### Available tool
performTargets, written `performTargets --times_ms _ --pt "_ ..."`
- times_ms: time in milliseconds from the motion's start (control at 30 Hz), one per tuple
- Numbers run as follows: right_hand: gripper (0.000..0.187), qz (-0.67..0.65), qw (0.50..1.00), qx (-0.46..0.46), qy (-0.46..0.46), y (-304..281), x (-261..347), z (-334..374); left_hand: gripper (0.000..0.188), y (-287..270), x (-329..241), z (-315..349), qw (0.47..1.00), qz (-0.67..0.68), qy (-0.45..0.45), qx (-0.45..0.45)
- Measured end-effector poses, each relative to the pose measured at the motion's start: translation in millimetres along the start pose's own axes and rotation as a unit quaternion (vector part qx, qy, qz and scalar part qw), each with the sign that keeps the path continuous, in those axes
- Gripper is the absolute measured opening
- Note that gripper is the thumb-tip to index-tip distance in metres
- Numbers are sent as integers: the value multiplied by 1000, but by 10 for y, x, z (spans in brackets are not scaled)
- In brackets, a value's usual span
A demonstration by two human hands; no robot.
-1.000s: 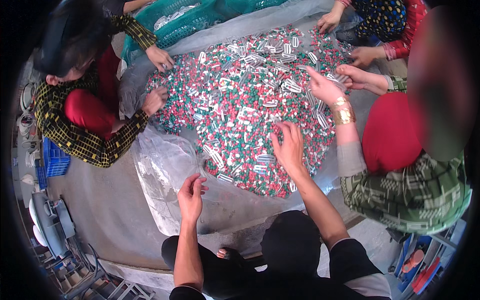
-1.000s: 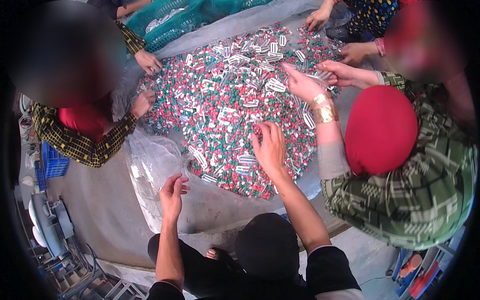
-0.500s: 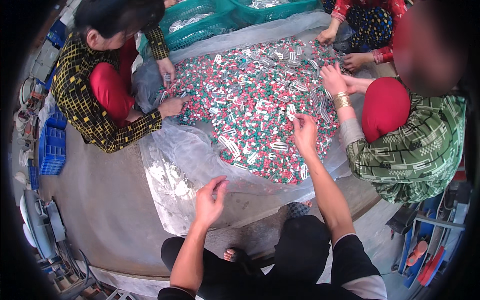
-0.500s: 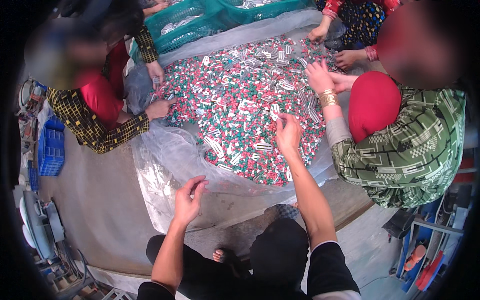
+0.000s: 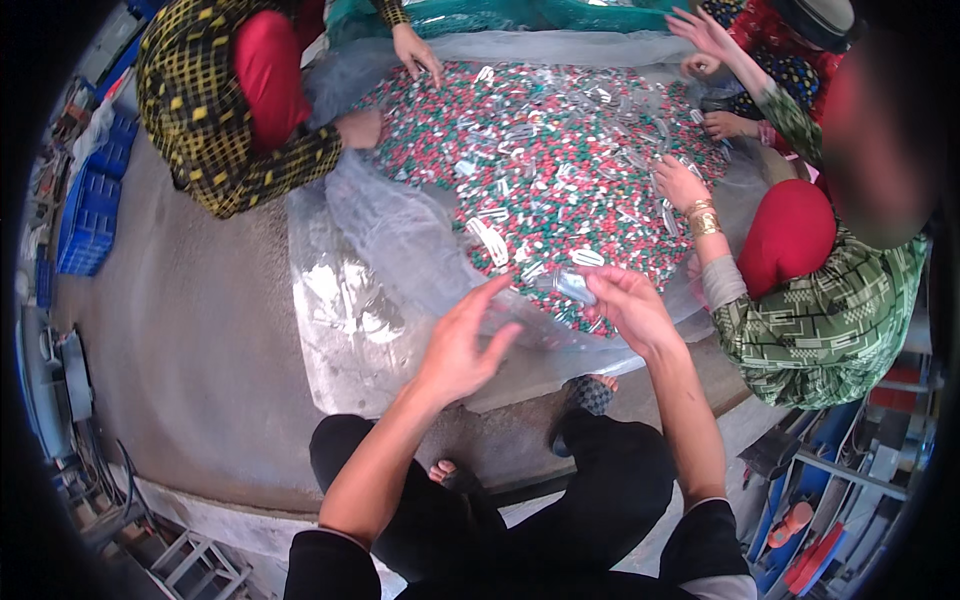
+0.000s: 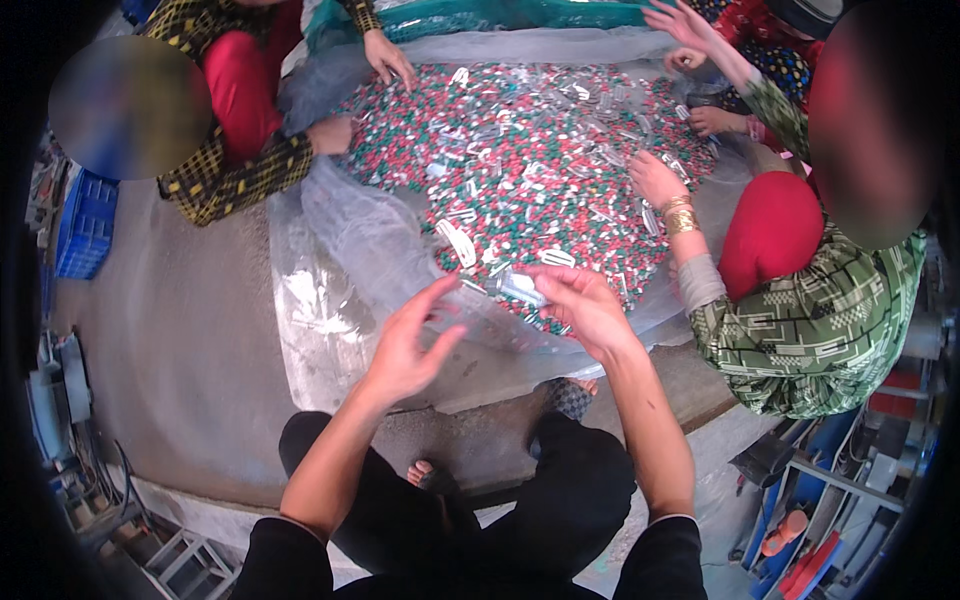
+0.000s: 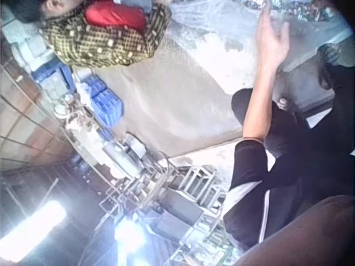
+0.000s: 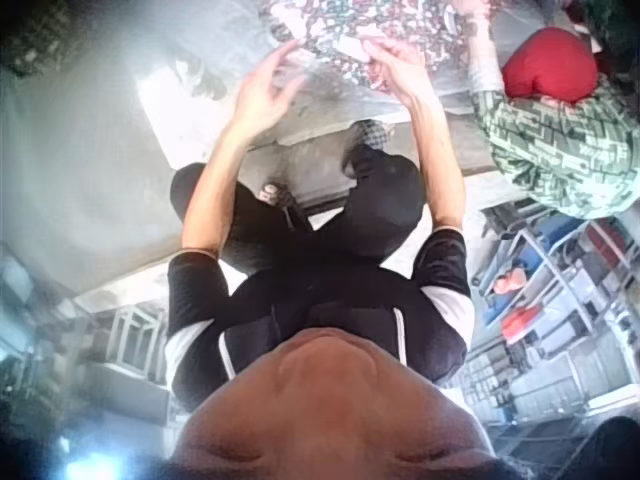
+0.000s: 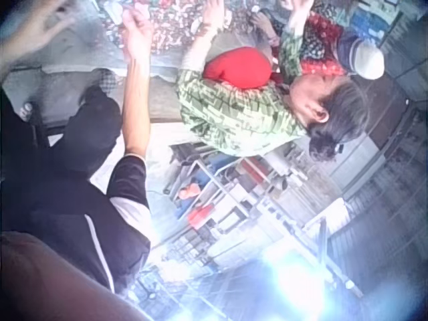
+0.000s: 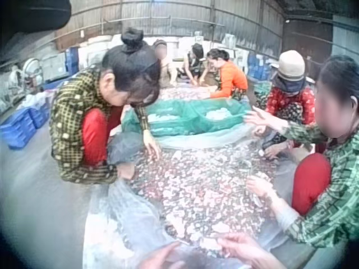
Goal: The person sits on the floor and assembles small hair clips by hand, snapping together white plastic frames with red and green components. They repeatedly pick up parts from a large pile, join them, and place the finished clips back onto the pile.
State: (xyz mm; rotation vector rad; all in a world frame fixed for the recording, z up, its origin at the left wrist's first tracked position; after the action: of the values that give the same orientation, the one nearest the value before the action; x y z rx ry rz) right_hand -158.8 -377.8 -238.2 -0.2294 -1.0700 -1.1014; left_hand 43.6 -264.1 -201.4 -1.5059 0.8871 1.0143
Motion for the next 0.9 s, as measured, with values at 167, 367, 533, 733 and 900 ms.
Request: performTargets --times_ms 167,367,533,733,900 --pt "27 76 995 64 27 570 131 313 26 101 -139 49 992 -14 75 102" --pt "41 468 818 78 -325 1205 540 629 22 41 -214 192 981 -24 39 189" --pt "34 612 748 10 -256 1339 384 558 30 30 -220 244 980 -125 43 151" --pt "24 582 786 -18 -206 1259 157 453 30 151 -234 337 984 -166 18 68" --pt "33 518 839 -52 -161 1128 64 326 32 226 -237 383 983 -180 -23 41"
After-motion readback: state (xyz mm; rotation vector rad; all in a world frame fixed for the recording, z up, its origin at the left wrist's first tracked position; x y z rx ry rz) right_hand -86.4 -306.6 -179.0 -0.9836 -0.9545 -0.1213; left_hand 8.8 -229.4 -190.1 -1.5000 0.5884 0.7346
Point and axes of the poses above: each hand's wrist, its own z-axis away from the middle knuckle, its own y-axis out of the palm, x = y × z, the point moved 6 cm from there along -z, towards the middle knuckle, and after that the axes turned 5 degrees about x, right-handed, at the moved point
